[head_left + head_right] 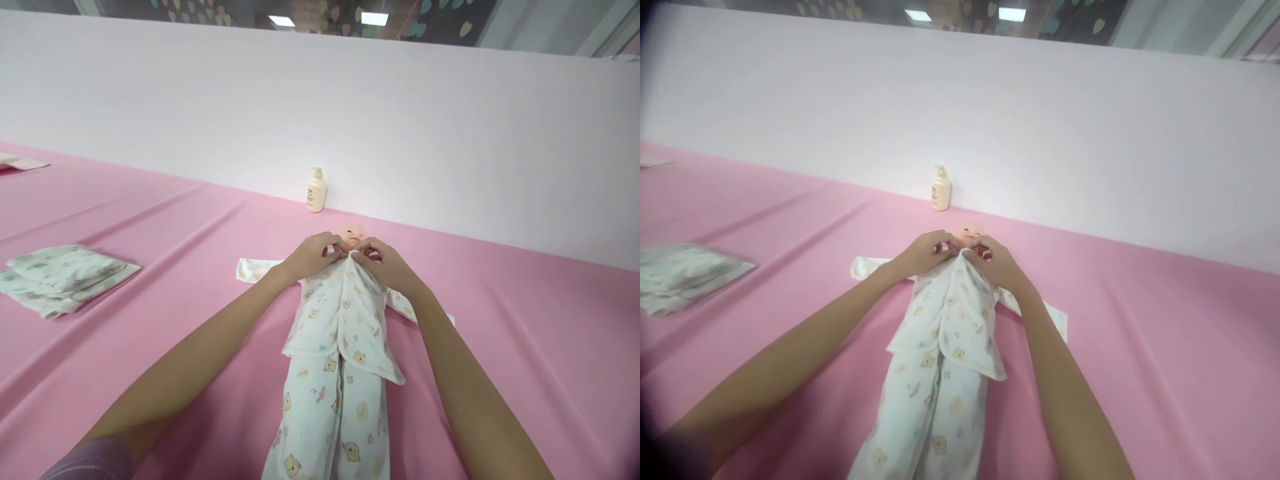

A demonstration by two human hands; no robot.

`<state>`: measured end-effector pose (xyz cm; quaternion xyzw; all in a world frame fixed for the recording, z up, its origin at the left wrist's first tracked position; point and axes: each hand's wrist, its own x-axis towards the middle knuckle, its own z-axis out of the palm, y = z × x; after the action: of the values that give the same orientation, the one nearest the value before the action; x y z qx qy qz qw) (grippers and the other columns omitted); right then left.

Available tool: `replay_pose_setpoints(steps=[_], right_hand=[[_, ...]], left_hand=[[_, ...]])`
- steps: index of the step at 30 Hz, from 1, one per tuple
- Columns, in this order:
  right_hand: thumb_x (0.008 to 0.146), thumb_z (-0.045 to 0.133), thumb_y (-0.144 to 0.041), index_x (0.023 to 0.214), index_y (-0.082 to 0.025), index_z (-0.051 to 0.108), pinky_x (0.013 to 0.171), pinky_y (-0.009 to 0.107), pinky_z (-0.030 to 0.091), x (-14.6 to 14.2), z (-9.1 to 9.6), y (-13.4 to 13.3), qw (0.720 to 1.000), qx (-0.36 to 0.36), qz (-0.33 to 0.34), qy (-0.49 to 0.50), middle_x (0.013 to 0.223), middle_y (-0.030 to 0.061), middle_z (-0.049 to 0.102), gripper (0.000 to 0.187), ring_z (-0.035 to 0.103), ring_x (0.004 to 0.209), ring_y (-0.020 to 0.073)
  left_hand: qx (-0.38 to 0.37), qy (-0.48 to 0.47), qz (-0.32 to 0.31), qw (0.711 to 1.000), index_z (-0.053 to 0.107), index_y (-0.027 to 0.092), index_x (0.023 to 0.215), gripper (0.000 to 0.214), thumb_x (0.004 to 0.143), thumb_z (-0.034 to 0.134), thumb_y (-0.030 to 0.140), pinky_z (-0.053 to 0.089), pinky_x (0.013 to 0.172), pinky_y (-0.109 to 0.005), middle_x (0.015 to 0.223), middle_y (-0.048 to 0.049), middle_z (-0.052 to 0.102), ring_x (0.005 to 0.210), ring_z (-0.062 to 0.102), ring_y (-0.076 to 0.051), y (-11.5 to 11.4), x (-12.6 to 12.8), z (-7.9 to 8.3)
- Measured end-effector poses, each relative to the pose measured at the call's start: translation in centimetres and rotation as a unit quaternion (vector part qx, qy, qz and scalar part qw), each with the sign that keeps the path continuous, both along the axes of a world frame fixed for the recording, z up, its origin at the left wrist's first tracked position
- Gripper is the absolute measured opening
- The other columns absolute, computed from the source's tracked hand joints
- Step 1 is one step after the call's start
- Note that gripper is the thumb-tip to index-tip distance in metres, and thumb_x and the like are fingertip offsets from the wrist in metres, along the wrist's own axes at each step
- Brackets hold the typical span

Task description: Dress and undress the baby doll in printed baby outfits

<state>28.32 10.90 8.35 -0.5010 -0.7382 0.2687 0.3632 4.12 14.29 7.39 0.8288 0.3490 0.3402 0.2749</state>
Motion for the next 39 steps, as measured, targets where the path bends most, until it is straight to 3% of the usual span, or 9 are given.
replay_pose_setpoints(steps=[9,16,23,29,34,39], right_hand=[[0.088,0.082,-0.059,0.103,-0.023,0.072,0.082,0.035,0.053,-0.7,-1.4,-0.1,0.993,-0.063,-0.031,0.095,0.098,0.0028,0.075,0.040,0.066,0.089,0.0211],[0.083,0.086,-0.060,0.103,-0.024,0.072,0.091,0.038,0.053,-0.8,-1.2,-0.1,0.990,-0.090,-0.043,0.096,0.103,0.0039,0.077,0.044,0.067,0.096,0.0233],[0.096,0.075,-0.060,0.119,-0.026,0.080,0.104,0.044,0.052,-0.8,-0.6,-0.4,0.994,-0.096,-0.013,0.046,0.125,0.0071,0.080,0.041,0.070,0.114,0.0285],[0.096,0.075,-0.059,0.119,-0.027,0.083,0.105,0.044,0.054,-0.8,-0.5,-0.5,0.992,-0.114,-0.007,0.057,0.124,0.0050,0.081,0.041,0.071,0.118,0.0305],[0.093,0.079,-0.059,0.116,-0.025,0.084,0.104,0.044,0.055,-1.0,-0.1,-0.8,0.990,-0.125,-0.020,0.069,0.122,0.0051,0.082,0.041,0.071,0.120,0.0329],[0.094,0.077,-0.058,0.114,-0.024,0.084,0.101,0.042,0.057,-1.1,0.0,-0.9,0.990,-0.127,-0.019,0.066,0.120,0.0057,0.082,0.040,0.072,0.116,0.0317]], left_hand=[[0.049,-0.093,-0.008,0.994,0.072,0.022,0.107,0.020,0.106,0.059,0.037,0.045,0.076,-0.030,0.111,-0.0038,0.075,0.079,0.056,-0.015,-0.2,0.7,-1.3],[0.043,-0.112,-0.009,0.993,0.074,0.023,0.108,0.019,0.106,0.060,0.036,0.046,0.075,-0.031,0.110,-0.0039,0.075,0.083,0.059,-0.016,0.0,0.9,-2.1],[0.058,-0.133,-0.003,0.989,0.076,0.023,0.106,0.019,0.106,0.061,0.035,0.047,0.075,-0.030,0.105,-0.0045,0.071,0.085,0.058,-0.017,0.0,1.1,-2.3],[0.078,-0.131,-0.007,0.988,0.077,0.022,0.106,0.017,0.104,0.062,0.029,0.047,0.075,-0.029,0.105,-0.0060,0.070,0.088,0.059,-0.018,0.0,1.2,-2.2],[0.030,-0.132,0.006,0.991,0.072,0.022,0.104,0.011,0.101,0.064,0.029,0.044,0.072,-0.028,0.104,-0.0013,0.072,0.075,0.052,-0.014,-0.4,1.2,-1.9],[-0.053,-0.116,0.043,0.991,0.069,0.021,0.100,0.023,0.097,0.072,0.044,0.041,0.066,-0.027,0.079,0.0025,0.062,0.070,0.050,-0.014,-0.8,0.9,-1.4]])
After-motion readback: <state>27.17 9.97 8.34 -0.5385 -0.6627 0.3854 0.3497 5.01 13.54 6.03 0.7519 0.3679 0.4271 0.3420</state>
